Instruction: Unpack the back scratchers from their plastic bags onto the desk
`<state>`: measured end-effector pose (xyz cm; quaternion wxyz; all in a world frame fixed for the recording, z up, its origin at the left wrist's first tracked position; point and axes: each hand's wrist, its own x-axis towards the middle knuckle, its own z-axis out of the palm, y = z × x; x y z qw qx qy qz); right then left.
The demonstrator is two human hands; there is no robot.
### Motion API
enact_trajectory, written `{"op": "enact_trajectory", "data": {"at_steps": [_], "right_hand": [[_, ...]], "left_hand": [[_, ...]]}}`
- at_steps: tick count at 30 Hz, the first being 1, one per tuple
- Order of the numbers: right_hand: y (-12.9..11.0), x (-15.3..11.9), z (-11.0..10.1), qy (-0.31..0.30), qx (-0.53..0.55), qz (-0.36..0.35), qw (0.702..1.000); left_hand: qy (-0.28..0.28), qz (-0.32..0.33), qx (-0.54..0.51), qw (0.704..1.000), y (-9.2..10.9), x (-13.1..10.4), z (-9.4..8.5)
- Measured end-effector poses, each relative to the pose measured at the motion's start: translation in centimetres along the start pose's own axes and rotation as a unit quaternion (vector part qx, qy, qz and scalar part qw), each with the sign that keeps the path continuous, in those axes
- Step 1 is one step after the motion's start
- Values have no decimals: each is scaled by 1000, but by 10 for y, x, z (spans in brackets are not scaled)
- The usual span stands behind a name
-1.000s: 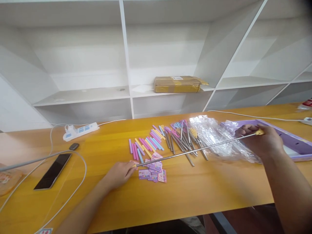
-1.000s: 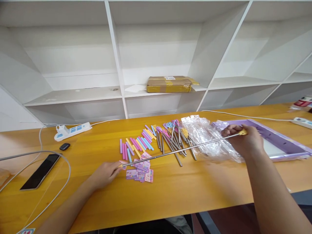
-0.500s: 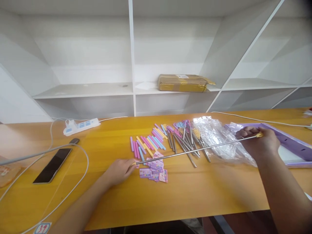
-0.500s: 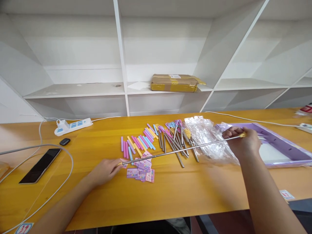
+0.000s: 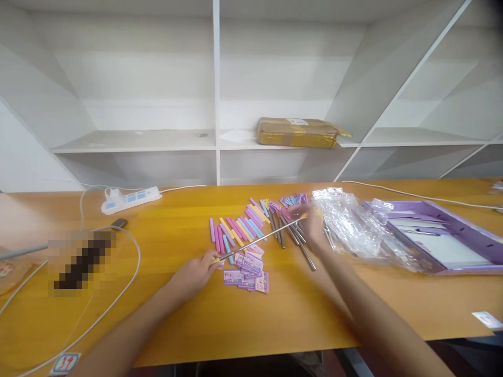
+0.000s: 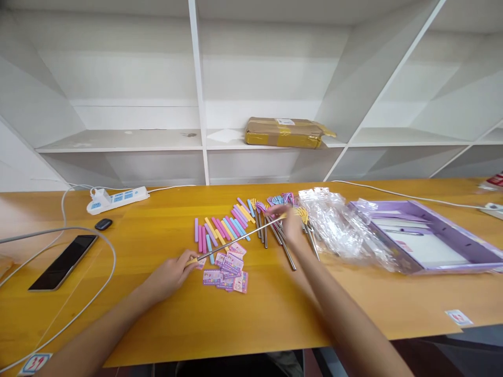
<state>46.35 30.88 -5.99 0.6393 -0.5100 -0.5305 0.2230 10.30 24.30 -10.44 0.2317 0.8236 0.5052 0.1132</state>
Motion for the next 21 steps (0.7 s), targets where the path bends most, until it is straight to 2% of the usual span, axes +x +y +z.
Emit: {"op": "enact_trajectory", "data": {"at_steps": [1, 3, 5, 6, 8, 11, 16, 21], "right_hand": [[0, -26, 27, -66, 22, 0, 998], [-1, -79, 74, -145, 53, -2, 988], [-3, -120, 104, -179, 139, 9, 974], [-3, -132, 111, -196, 178, 9, 964], [0, -138, 110, -234, 210, -13, 949], [10, -124, 94, -278, 178, -62, 942], [16, -117, 85, -328, 202, -37, 922], [13, -119, 88, -348, 193, -63, 915]], "left_hand": [[4, -7, -16, 1000, 4, -3, 6], [0, 3, -37, 999, 11, -7, 18], [-25, 38, -34, 998, 14, -10, 27], [-37, 56, -25, 997, 14, -10, 28], [-44, 78, -3, 996, 13, -8, 27], [-9, 98, 36, 995, 8, -3, 17], [51, 168, 78, 981, -5, -2, 10], [94, 237, 104, 961, -10, -2, 6]]}}
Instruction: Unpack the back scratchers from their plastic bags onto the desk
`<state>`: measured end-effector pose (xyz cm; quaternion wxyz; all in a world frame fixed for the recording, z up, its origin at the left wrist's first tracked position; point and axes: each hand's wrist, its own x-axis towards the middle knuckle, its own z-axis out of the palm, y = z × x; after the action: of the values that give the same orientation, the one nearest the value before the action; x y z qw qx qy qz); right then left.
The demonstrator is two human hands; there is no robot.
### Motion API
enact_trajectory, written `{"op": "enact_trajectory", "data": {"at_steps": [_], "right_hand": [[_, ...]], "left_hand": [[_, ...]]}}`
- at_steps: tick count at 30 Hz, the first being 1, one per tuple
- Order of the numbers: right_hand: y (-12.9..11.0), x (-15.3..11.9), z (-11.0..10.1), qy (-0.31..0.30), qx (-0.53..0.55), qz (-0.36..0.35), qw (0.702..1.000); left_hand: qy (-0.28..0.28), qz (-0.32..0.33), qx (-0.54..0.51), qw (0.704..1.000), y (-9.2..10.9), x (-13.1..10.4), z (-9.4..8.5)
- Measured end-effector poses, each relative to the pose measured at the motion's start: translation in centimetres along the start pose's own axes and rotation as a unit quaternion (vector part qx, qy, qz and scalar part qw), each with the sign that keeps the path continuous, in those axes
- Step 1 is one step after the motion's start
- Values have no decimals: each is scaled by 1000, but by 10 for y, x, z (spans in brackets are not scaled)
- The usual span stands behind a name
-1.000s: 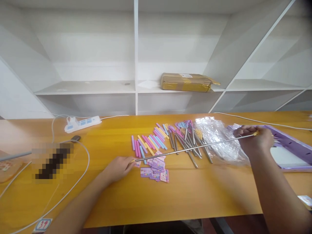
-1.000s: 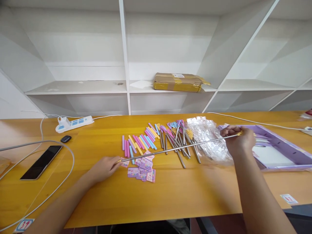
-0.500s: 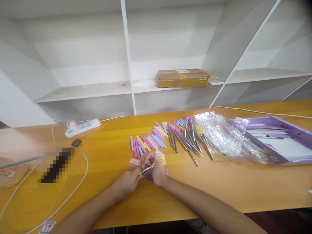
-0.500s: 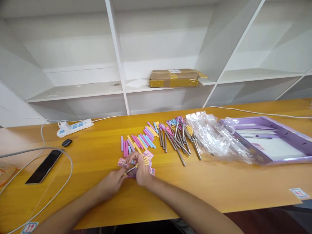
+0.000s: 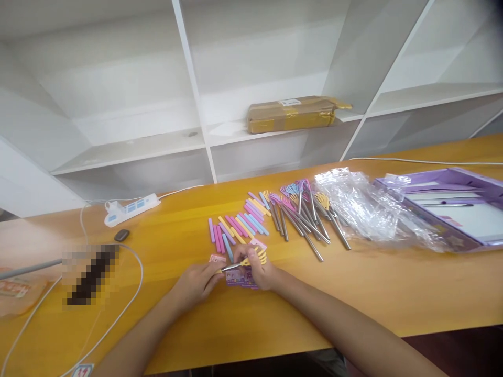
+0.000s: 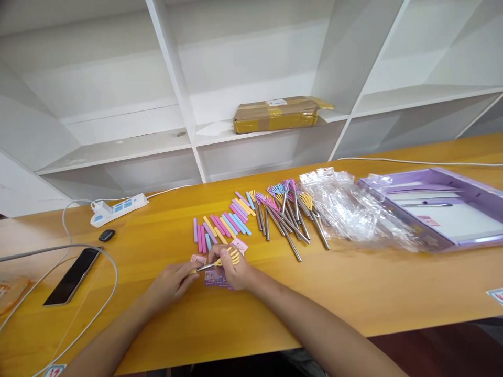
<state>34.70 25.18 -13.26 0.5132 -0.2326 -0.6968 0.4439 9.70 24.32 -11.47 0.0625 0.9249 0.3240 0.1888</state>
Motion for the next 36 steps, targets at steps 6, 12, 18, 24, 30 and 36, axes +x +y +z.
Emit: {"op": "enact_trajectory", "data": {"at_steps": [6, 12, 18, 24, 30, 36], "right_hand": [[1, 2, -2, -5, -6, 1, 1000], [4, 3, 1, -8, -6, 16, 1000], [10, 1, 1, -9, -32, 25, 999], [10, 0, 0, -9, -25, 18, 999], [6, 1, 0, -10, -9, 17, 1000], [3, 2, 0, -7, -13, 23, 1000]], "left_hand": [[18, 19, 23, 999, -1, 1, -4], [33, 30, 39, 998, -3, -1, -5], [38, 37, 45, 998, -4, 0, -5], [38, 31, 47, 998, -4, 0, -4], [51, 39, 51, 997, -4, 1, -6], [43, 39, 45, 997, -5, 0, -6]]}}
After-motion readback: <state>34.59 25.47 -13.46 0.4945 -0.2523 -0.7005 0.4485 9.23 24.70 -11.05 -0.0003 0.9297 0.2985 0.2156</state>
